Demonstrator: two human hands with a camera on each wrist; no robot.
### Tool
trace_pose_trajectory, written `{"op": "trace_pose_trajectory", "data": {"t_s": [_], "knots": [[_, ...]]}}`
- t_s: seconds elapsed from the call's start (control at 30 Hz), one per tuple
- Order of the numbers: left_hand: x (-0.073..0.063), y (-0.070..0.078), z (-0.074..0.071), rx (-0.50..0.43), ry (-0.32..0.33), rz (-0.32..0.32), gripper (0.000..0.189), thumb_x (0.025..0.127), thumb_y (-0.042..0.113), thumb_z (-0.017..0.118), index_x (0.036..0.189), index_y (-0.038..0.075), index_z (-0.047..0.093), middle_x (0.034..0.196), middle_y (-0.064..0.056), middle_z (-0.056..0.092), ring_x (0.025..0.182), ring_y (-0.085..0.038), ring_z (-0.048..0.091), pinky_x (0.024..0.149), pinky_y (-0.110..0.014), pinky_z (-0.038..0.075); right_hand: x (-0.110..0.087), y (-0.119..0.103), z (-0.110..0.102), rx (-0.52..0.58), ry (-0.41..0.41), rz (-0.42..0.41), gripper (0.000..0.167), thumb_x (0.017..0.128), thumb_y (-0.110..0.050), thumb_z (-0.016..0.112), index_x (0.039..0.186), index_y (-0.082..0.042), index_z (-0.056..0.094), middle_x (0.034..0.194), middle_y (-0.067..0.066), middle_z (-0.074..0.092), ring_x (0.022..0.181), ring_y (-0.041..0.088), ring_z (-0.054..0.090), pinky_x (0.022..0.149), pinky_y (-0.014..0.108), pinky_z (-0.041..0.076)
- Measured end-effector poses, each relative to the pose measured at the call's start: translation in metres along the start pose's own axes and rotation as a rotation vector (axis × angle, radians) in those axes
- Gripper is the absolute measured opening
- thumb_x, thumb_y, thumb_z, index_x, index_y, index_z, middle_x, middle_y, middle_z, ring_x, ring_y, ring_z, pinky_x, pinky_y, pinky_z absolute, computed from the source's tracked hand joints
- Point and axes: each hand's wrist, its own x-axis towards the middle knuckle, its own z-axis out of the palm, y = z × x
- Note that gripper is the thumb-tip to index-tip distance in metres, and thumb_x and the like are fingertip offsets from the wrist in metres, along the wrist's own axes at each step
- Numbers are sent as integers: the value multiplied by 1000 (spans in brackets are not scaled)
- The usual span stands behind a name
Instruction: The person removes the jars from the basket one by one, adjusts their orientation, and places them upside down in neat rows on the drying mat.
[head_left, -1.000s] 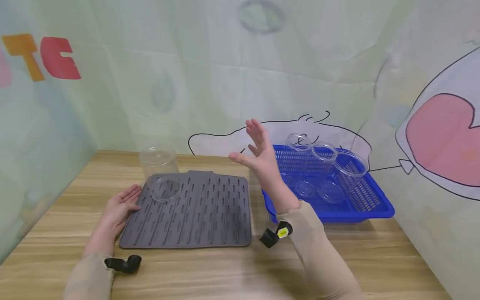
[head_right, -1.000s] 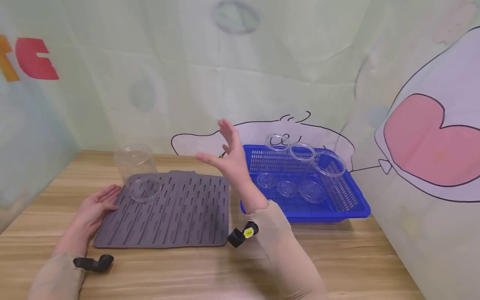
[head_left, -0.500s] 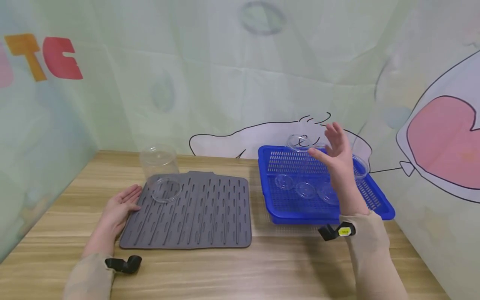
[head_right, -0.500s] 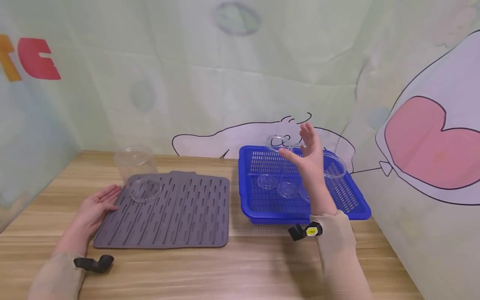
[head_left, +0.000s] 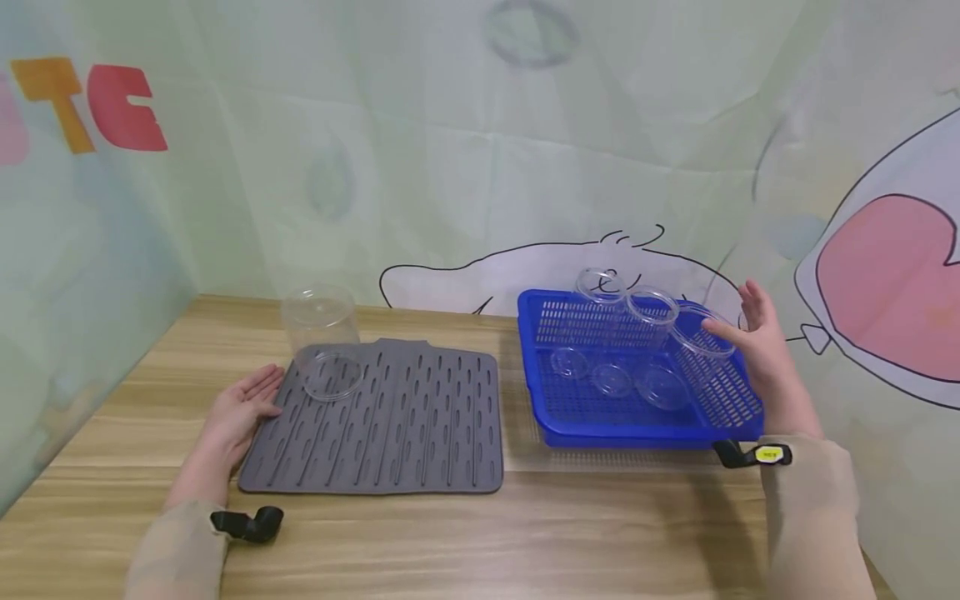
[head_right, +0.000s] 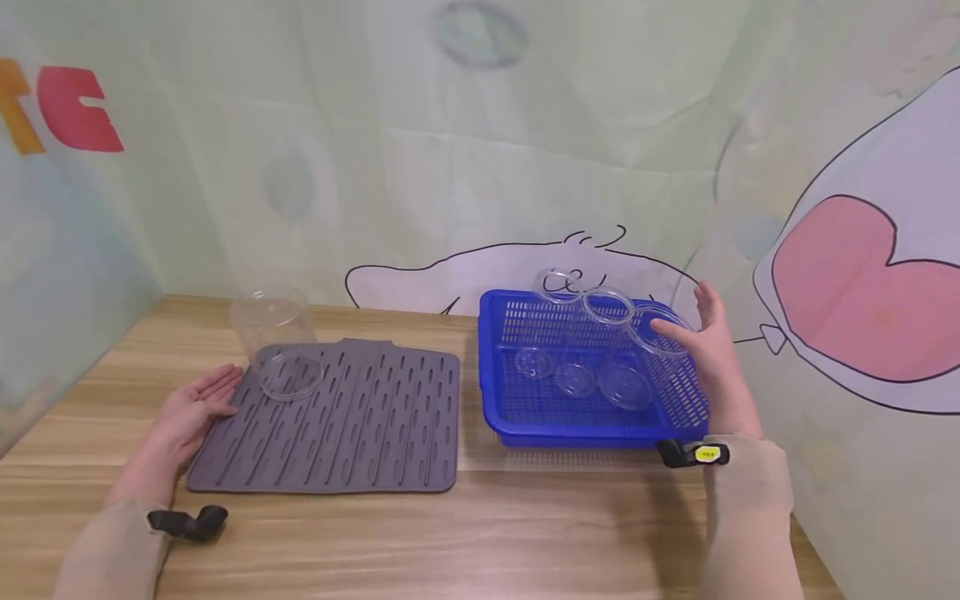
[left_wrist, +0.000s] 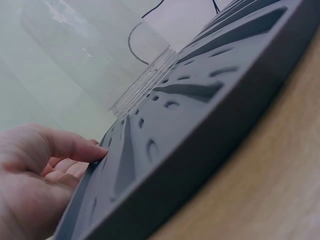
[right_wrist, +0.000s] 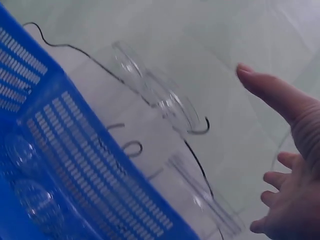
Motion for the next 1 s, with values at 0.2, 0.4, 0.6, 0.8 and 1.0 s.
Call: {"op": "trace_pose_trajectory", "data": {"t_s": [0.2, 0.4, 0.6, 0.8, 1.0], "knots": [[-1, 0, -1, 19, -2, 8, 79, 87, -18, 40, 155, -1, 3, 162, -21, 1, 151, -29, 7, 122, -31, 18, 4, 22, -19, -74, -124, 85, 105, 93, -14, 65, 154, -22, -21, 162, 6, -24, 148, 24, -24, 122, 50, -14], [-3, 2, 2, 35, 12, 6, 78, 87, -18, 40, 155, -1, 4, 162, -21, 2, 151, -30, 8, 122, -33, 18, 11, 41, -36, -103, -293, 198, 110, 94, -14, 62, 148, -15, -35, 156, 16, -33, 145, 36, -26, 120, 59, -9], [-3, 3, 3, 40, 20, 7, 78, 88, -18, 40, 155, -1, 4, 162, -21, 3, 151, -30, 9, 122, -34, 19, 18, 53, -43, -75, -419, 264, 112, 92, -11, 63, 147, -11, -35, 156, 23, -30, 145, 45, -17, 118, 64, -2], [-3, 3, 3, 48, 27, 6, 78, 88, -18, 39, 155, -1, 4, 162, -20, 3, 151, -30, 9, 122, -34, 19, 24, 62, -43, -110, -515, 253, 108, 89, -8, 66, 151, -1, -22, 158, 32, -12, 142, 54, 2, 107, 30, 40], [-5, 1, 2, 48, 12, 16, 77, 89, -18, 39, 155, -1, 2, 162, -21, 2, 151, -31, 8, 122, -33, 18, 28, 70, -41, -48, -558, 280, 114, 87, -4, 67, 149, -3, -28, 156, 31, -21, 143, 54, -8, 122, 48, 24]]}}
